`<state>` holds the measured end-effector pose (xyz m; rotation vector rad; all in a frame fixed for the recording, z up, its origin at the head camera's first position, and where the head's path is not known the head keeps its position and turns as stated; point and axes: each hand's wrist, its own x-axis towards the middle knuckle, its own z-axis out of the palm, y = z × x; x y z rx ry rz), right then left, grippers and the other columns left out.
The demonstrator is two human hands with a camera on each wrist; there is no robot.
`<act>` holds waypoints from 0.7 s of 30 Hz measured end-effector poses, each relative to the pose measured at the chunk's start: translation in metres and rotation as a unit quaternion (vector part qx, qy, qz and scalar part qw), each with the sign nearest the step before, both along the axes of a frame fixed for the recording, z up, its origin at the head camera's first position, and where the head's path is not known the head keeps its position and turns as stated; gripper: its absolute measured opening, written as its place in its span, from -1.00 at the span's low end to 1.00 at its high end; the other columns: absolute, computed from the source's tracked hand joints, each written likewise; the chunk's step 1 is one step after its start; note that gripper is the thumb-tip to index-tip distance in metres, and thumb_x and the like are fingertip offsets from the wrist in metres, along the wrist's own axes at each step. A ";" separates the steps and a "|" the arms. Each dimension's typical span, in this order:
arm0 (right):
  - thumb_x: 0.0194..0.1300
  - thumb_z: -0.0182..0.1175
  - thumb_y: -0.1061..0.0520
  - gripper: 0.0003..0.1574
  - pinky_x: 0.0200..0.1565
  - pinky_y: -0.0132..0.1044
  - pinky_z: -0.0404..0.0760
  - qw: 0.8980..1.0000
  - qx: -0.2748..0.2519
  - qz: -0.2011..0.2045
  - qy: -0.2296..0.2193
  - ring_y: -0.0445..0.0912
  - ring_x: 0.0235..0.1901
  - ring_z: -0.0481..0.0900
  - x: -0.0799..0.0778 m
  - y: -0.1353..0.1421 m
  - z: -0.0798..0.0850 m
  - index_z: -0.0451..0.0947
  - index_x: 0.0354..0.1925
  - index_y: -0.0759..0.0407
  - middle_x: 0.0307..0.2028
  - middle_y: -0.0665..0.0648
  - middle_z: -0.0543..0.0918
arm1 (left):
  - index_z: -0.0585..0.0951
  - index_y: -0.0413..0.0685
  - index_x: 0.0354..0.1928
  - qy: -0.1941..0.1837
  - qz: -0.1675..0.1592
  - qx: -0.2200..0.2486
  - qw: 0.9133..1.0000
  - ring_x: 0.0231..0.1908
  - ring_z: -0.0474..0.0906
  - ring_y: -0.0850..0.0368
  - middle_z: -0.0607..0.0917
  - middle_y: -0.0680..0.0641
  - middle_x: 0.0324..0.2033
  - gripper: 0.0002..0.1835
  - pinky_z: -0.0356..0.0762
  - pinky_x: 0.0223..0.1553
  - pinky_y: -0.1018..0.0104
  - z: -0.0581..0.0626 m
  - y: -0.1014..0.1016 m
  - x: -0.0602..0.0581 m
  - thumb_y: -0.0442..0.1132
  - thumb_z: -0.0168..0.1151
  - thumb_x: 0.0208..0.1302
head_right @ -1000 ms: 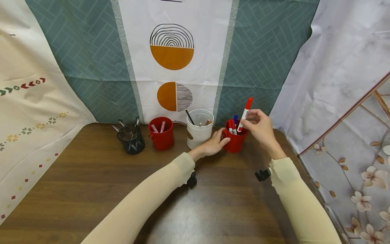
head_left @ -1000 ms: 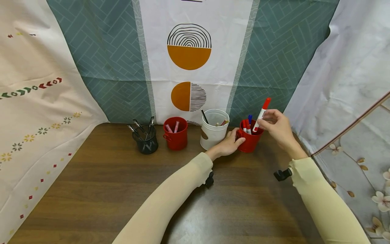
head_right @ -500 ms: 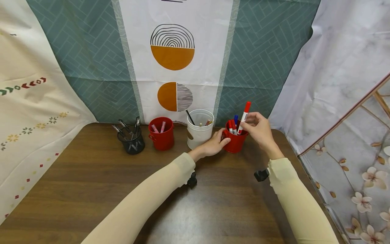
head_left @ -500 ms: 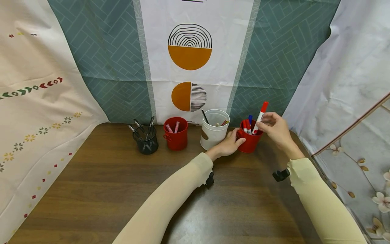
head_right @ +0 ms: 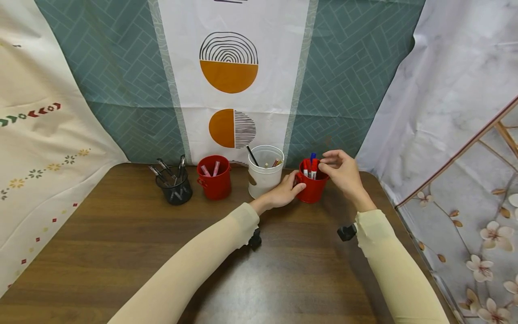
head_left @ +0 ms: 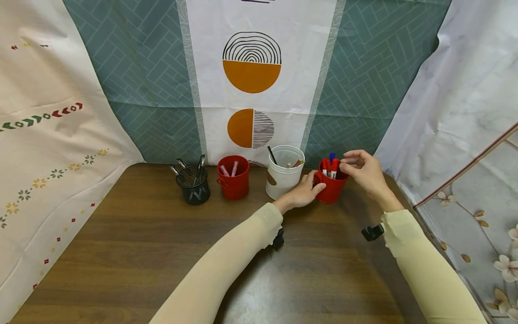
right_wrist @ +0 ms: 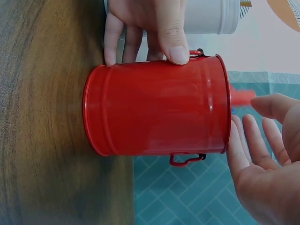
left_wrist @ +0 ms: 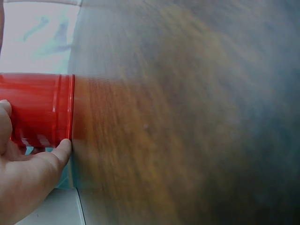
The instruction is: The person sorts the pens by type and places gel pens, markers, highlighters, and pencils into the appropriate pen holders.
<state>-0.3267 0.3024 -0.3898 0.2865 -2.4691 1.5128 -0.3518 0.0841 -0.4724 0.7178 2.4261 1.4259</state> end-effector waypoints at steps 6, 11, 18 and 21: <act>0.42 0.39 0.23 -0.63 -0.12 -0.52 0.69 1.000 -0.021 0.010 0.007 -0.33 -0.24 0.74 0.003 0.001 0.000 0.56 0.14 0.19 -0.17 -0.14 0.75 | 0.00 -0.06 0.69 -0.004 -0.003 -0.005 1.000 0.55 0.16 -0.08 0.17 -0.23 0.57 -0.25 0.22 0.56 0.01 0.002 0.002 0.001 0.08 -0.04 0.70; 0.44 0.38 0.22 -0.59 -0.12 -0.51 0.70 1.000 -0.007 0.012 0.009 -0.34 -0.23 0.74 0.005 0.002 -0.001 0.55 0.19 0.25 -0.09 0.04 0.77 | -0.01 -0.08 0.70 -0.018 0.006 -0.003 1.000 0.56 0.16 -0.08 0.16 -0.23 0.58 -0.23 0.21 0.57 0.01 0.005 0.002 0.005 0.08 -0.02 0.68; 0.46 0.37 0.22 -0.57 -0.14 -0.53 0.67 0.999 0.039 0.015 0.028 -0.39 -0.20 0.71 0.013 0.006 0.000 0.56 0.21 0.29 0.04 0.38 0.72 | -0.08 -0.10 0.71 -0.029 0.012 0.003 1.000 0.60 0.11 -0.10 0.11 -0.25 0.62 -0.17 0.15 0.59 -0.04 0.006 -0.001 0.009 0.11 -0.02 0.67; 0.44 0.38 0.23 -0.58 -0.15 -0.60 0.63 0.996 0.075 0.021 0.052 -0.45 -0.22 0.68 0.022 0.009 0.002 0.58 0.19 0.33 0.03 0.41 0.72 | -0.13 -0.13 0.72 -0.033 0.005 0.000 0.999 0.61 0.08 -0.12 0.08 -0.25 0.64 -0.12 0.12 0.60 -0.07 0.007 -0.004 0.015 0.11 0.01 0.66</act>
